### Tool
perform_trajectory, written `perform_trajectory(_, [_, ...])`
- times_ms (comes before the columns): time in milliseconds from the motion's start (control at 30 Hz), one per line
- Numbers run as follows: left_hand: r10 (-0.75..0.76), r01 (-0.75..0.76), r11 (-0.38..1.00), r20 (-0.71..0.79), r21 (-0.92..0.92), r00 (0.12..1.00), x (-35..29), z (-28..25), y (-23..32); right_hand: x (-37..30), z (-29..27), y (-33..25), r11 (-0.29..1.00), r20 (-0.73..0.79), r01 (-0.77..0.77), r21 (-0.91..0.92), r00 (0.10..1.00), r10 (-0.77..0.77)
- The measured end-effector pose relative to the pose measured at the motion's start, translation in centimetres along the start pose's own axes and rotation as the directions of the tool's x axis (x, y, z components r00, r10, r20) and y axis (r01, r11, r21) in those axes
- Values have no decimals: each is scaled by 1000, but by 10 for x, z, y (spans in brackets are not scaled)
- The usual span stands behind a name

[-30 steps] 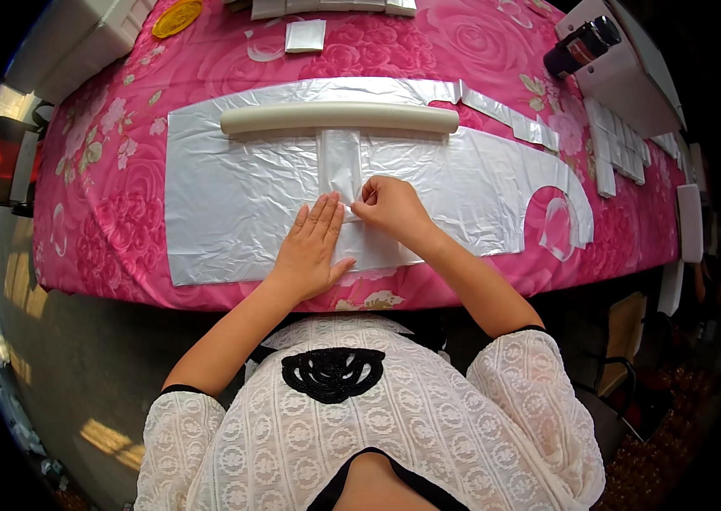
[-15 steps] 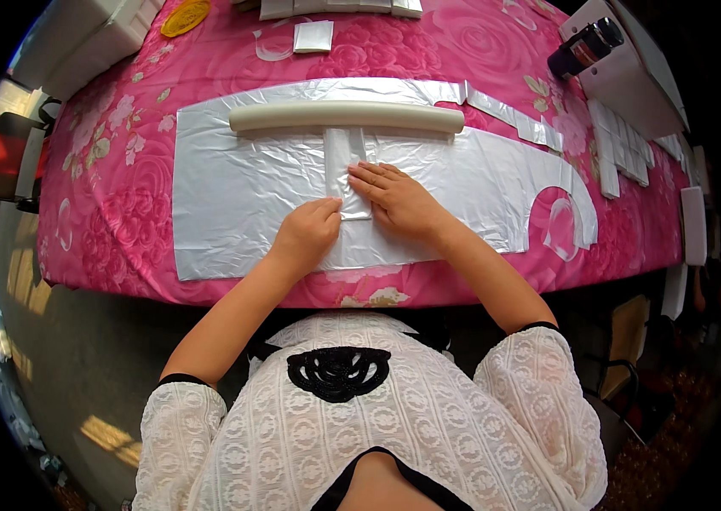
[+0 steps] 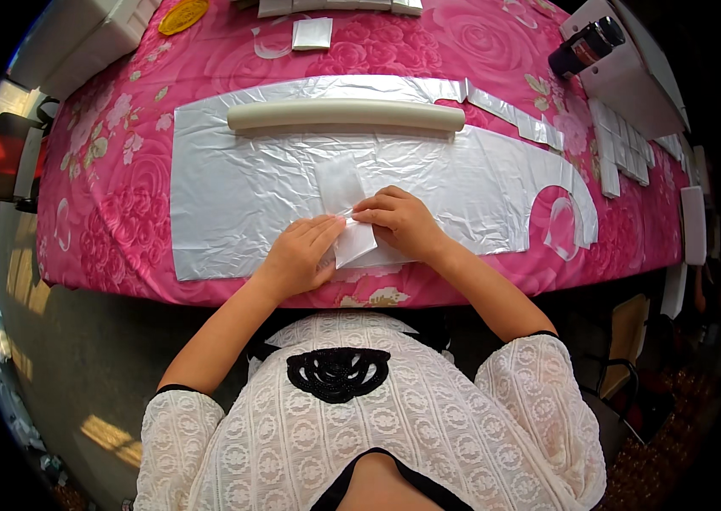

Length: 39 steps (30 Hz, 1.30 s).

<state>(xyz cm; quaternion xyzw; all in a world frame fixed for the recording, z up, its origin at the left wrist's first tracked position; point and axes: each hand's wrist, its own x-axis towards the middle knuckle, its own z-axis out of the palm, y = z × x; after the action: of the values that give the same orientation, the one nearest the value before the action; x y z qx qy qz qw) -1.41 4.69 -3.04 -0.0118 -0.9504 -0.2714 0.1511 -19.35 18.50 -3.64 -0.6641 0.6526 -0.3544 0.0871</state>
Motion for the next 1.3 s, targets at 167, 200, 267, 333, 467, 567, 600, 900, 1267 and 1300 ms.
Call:
perform_trajectory(167, [-386, 359, 912, -120, -198, 915, 9, 14, -4, 18, -9, -6, 866, 99, -485, 120, 874, 475])
perform_trajectory(200, [-495, 449, 853, -136, -266, 858, 14, 16, -5, 24, -7, -5, 822, 102, -550, 147, 835, 540])
perform_trajectory(267, [-617, 544, 762, -139, -352, 774, 25, 16, -8, 34, -5, -2, 750, 120, -645, 145, 764, 634])
perform_trajectory(333, [-658, 574, 723, -130, -386, 742, 38, 10, -13, 42, -5, 2, 700, 144, -708, 89, 705, 694])
perform_trajectory(467, [-737, 669, 625, -23, -401, 675, 46, 4, -20, 49, -4, 3, 648, 190, -760, 50, 644, 741])
perform_trajectory(567, [-767, 732, 585, 55, -350, 639, 53, -7, -14, 54, -9, 5, 626, 255, -779, 41, 613, 747])
perform_trajectory(600, [-619, 605, 784, -116, -136, 777, 51, -5, -14, 58, -11, 5, 612, 286, -790, 39, 595, 751])
perform_trajectory(900, [-303, 290, 914, 0, 284, 953, 48, 39, -10, 56, -6, 11, 576, 294, -810, 113, 581, 759])
perform_trajectory(1267, [-256, 257, 946, -29, 199, 966, 31, 27, -11, 48, -29, -19, 689, 208, -631, -357, 665, 717])
perform_trajectory(1300, [-247, 258, 951, -84, 167, 965, 23, 24, -10, 49, -27, -16, 783, 144, -513, -351, 797, 587])
